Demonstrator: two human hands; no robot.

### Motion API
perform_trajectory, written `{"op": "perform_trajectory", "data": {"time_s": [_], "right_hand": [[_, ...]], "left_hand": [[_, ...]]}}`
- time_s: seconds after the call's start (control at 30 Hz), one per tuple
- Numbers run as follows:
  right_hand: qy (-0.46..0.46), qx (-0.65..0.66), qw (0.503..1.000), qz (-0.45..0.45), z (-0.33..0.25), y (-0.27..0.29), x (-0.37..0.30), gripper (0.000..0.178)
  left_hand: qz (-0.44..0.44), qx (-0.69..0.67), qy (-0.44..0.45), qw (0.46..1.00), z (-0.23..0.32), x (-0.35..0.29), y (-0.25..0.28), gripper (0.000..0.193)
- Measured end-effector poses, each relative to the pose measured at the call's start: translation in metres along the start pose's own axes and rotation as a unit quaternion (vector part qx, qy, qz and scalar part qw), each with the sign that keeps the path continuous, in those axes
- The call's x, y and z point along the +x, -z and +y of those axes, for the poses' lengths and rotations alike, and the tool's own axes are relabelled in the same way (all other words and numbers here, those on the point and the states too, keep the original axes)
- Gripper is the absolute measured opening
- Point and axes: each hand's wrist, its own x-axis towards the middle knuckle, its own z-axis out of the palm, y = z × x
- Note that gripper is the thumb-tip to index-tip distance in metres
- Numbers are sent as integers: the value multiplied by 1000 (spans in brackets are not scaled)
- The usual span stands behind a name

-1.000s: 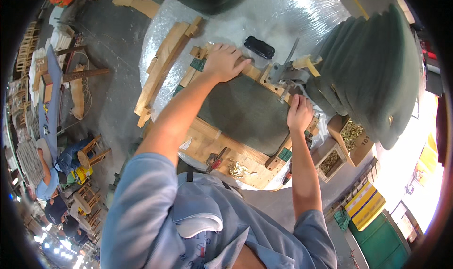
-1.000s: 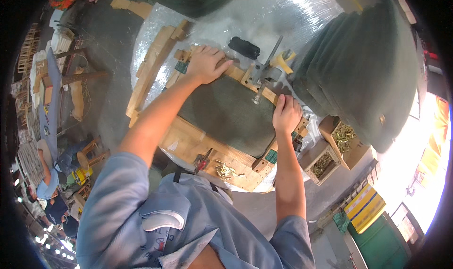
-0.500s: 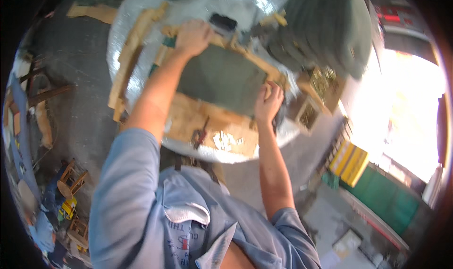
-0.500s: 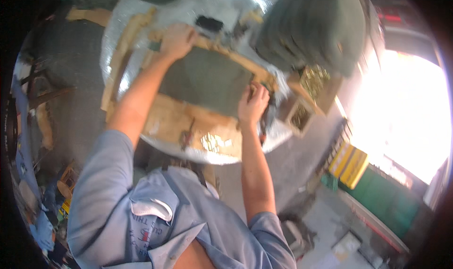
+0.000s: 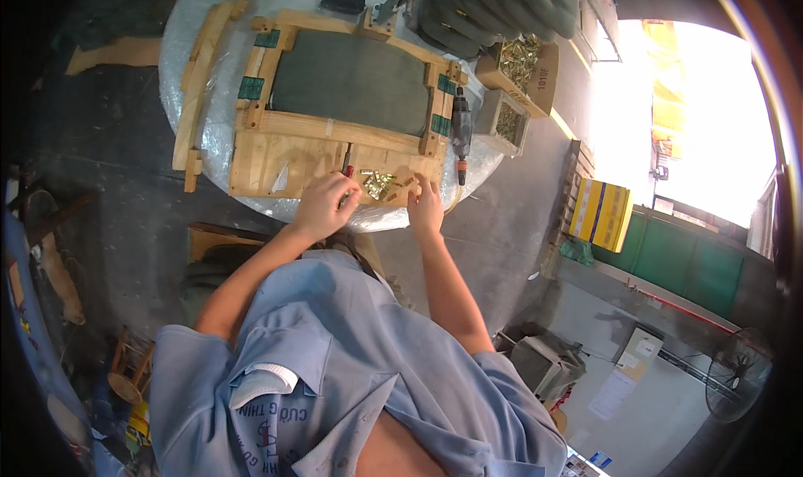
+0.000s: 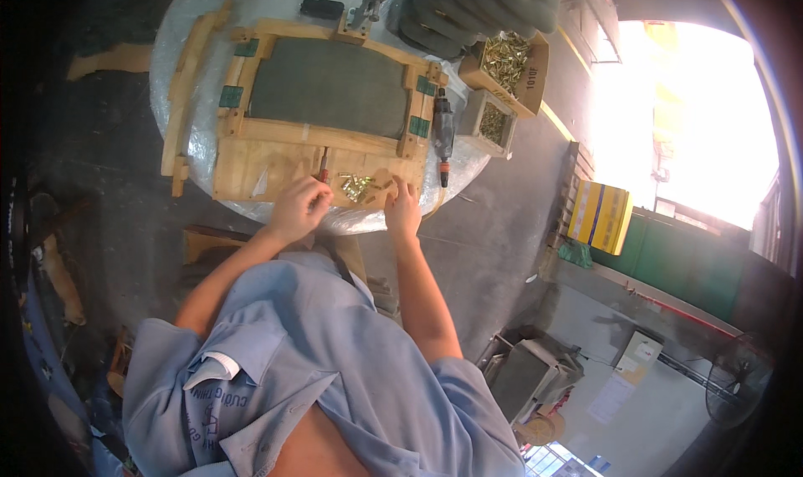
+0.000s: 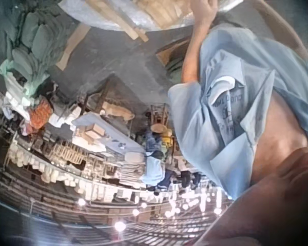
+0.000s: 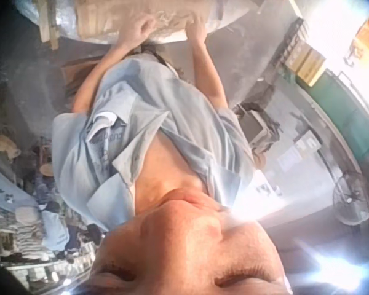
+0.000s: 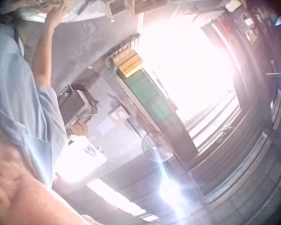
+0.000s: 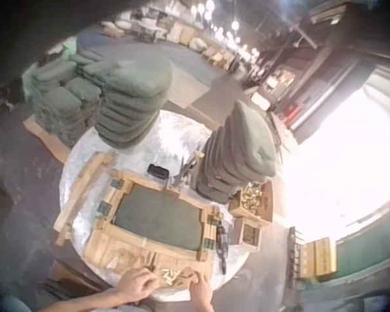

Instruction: The person places green fabric cushions into a wooden jig, aligns them, and uses a pneumatic drill to fasten metal clips at the corners. They then remove the finished cushion and repeat the process with another cushion.

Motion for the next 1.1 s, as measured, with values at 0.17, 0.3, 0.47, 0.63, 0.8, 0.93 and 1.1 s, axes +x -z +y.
{"op": "perform_trajectory", "data": {"time_s": [0.17,0.3,0.47,0.63,0.8,0.93,1.1], "right_hand": [[51,-78,995,-26,13,-6,26,24],[55,-83,995,8,25,-16,16,15],[43,-87,995,23,33,-18,0,13],[23,-59,997,34,37,-19,-4,17],[22,34,999,29,32,-14,-11,16],[163,42,978,124,40,-14,-22,14],[93,44,993,54,48,-16,-14,10]], "left_hand": [[-109,132,-53,984,5,2,-41,13],[-166,306,-131,928,-4,19,-98,15],[-188,431,-147,870,-9,38,-140,16],[-264,442,-141,846,-12,48,-146,18],[-196,450,-208,846,-24,49,-158,13],[-198,478,-304,800,-27,49,-166,13],[-125,374,-234,889,-17,73,-132,9]]}}
